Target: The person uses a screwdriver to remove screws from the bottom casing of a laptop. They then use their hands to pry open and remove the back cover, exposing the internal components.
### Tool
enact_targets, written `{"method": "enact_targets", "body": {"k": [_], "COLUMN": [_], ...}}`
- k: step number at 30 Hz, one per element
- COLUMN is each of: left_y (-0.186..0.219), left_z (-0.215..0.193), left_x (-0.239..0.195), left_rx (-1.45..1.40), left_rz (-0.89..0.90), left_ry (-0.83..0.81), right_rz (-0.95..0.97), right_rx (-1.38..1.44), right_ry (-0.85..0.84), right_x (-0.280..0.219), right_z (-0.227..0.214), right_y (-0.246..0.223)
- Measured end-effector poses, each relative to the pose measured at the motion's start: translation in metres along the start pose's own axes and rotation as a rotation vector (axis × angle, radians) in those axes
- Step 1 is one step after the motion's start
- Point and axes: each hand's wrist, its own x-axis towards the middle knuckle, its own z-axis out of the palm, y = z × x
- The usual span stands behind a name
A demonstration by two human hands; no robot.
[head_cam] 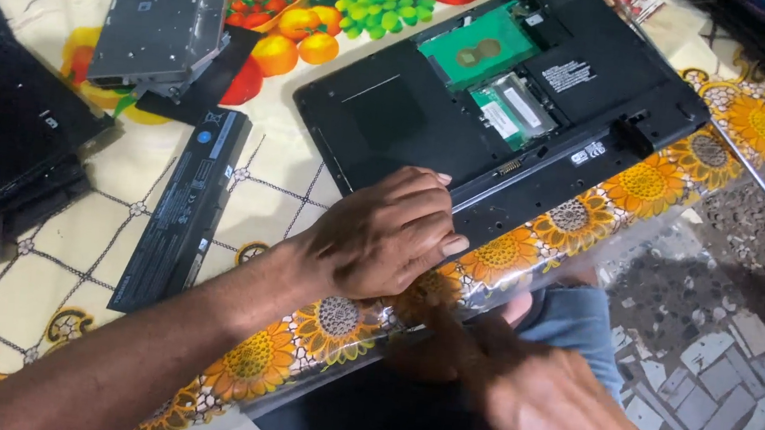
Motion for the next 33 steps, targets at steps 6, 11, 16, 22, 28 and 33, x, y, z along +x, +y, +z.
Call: {"method": "enact_targets", "body": {"k": [6, 11, 16, 22, 28, 33], "left_y": [0.001, -0.006, -0.056, -0.062, -0.084, -0.096], "left_z": [0.002, -0.016, -0.058, -0.062, -0.053, -0.059], "left_x": [-0.005, 0.009, 0.003, 0.021, 0.011, 0.025], "left_rx": [-0.043, -0.294, 0.265, 0.030, 0.170, 0.155], "left_rz": [-0.019, -0.119, -0.680, -1.256, -1.157, -1.251], "left_ry": [0.022, 0.047, 0.046, -0.327, -0.343, -0.439], "right_rz": [0.022, -0.018, 0.053, -0.106, 0.812, 0.419], "right_rx": [0.192, 0.108, 0.349, 0.040, 0.233, 0.819], "right_ry": [-0.187, -0.072, 0.231, 0.559, 0.710, 0.937], "right_x": [0.008, 0.004, 0.001, -0.008, -0.035, -0.001], "right_z": [-0.061, -0.033, -0.015, 0.053, 0.059, 0.013], "right_y": [-0.018, -0.002, -0.004, 0.027, 0.035, 0.130]}}
